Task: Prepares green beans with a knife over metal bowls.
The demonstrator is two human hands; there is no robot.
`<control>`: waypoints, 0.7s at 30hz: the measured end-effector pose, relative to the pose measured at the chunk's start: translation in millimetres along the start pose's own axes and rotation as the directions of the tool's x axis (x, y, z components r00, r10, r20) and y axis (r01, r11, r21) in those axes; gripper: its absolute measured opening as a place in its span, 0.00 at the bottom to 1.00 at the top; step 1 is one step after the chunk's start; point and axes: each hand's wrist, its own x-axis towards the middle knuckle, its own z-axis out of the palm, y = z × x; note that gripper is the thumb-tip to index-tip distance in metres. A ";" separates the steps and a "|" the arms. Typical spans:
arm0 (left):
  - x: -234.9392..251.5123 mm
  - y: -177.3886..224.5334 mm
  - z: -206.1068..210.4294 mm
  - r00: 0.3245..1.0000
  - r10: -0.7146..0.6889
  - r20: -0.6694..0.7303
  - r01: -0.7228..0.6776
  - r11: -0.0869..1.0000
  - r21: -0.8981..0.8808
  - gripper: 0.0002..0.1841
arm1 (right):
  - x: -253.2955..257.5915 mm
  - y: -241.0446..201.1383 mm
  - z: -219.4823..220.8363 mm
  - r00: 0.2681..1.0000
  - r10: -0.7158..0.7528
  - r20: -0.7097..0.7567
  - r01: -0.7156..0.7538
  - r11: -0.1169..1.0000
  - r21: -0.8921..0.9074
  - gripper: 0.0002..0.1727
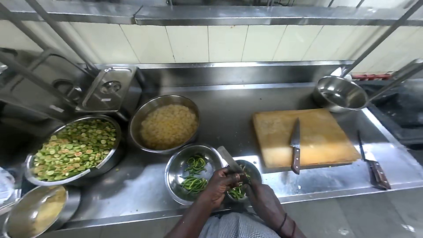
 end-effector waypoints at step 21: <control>-3.4 -12.6 1.2 0.998 -0.003 0.060 0.011 0.990 -0.142 0.11 | 7.2 10.6 9.0 0.998 -0.021 0.056 0.010 0.983 0.181 0.22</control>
